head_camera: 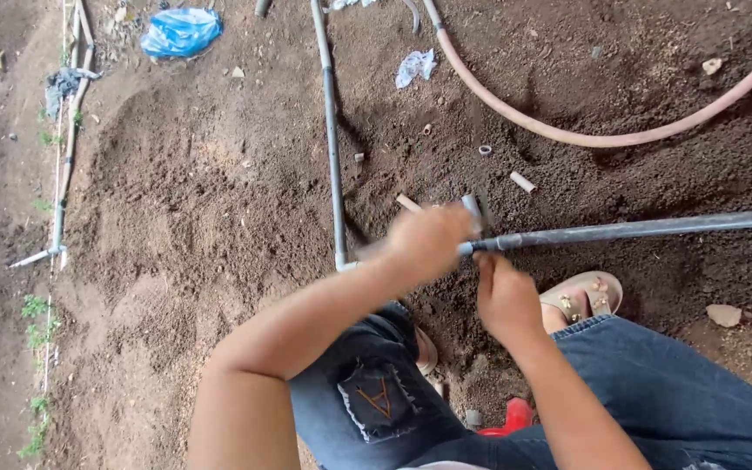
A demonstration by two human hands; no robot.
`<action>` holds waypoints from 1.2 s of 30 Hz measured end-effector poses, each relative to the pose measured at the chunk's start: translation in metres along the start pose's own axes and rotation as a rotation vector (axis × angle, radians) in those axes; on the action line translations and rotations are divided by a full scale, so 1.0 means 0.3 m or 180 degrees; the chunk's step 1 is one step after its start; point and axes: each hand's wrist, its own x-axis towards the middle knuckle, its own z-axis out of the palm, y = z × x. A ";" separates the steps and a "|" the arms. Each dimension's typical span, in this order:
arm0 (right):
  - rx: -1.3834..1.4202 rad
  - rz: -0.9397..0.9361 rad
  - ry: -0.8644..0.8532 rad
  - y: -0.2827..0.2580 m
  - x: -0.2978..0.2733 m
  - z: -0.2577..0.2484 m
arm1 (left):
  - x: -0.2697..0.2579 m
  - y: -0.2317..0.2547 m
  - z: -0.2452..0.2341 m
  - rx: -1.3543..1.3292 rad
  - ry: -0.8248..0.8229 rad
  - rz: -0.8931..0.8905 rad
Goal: The person sits on a small stool and uses a metal file to smooth the edges of small PVC pipe pieces. They then assemble the pipes by inserting them into connectors and joining sections together on the ground.
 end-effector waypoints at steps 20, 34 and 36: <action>0.0225 -0.0349 0.0682 -0.063 -0.142 -0.064 | 0.052 -0.339 0.157 -0.0500 0.1911 -0.1231; 0.0188 -0.0328 0.0744 -0.106 -0.147 -0.087 | -0.041 -0.126 0.049 -0.0442 0.2031 -0.0689; 0.0139 -0.0334 0.0731 -0.102 -0.147 -0.091 | -0.042 -0.106 0.040 -0.0420 0.1991 -0.0617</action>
